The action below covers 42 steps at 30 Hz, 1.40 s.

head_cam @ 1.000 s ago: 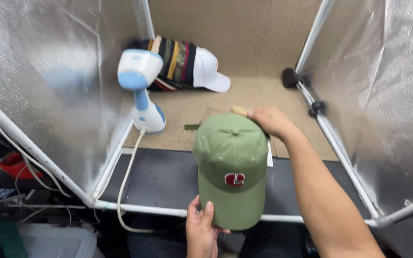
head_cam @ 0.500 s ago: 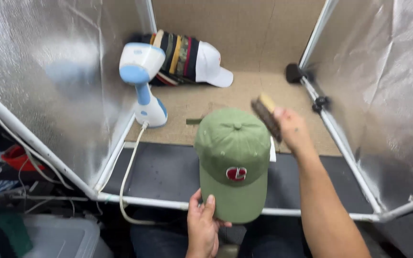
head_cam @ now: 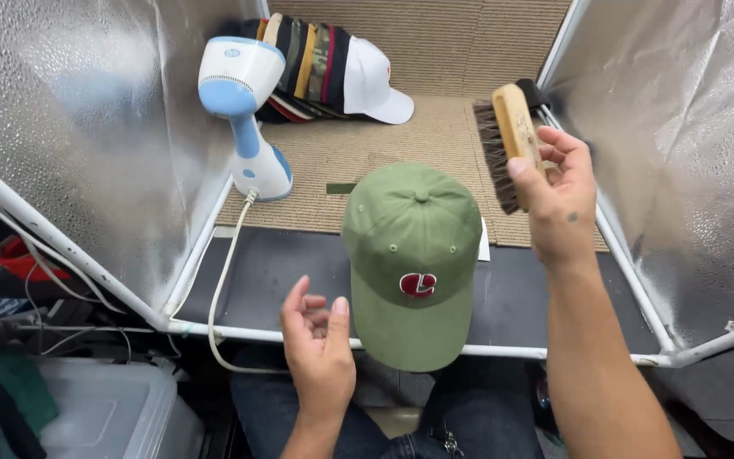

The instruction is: Steaming and brushing baseball caps to remove wrinkles and clean them.

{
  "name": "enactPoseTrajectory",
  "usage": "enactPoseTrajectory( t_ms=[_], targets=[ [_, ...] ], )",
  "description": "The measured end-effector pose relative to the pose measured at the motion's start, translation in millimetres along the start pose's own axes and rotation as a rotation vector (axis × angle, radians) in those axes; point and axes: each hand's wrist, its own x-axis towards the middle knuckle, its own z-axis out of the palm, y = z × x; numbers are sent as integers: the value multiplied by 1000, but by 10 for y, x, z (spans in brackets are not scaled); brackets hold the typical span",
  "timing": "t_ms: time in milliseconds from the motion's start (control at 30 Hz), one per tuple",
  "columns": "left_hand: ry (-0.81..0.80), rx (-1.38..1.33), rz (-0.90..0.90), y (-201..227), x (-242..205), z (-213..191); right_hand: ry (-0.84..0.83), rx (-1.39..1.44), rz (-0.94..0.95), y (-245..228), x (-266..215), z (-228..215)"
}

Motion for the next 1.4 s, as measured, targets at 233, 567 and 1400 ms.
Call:
enactPoseTrajectory(
  t_ms=[233, 567, 1400],
  targets=[
    [-512, -357, 97, 1184, 231, 447, 68, -148, -523, -300, -618, 506],
    [-333, -130, 265, 1109, 723, 636, -180, -111, -808, -127, -850, 342],
    [-883, 1325, 68, 93, 2438, 958, 35, -205, -271, 762, -851, 485]
  ],
)
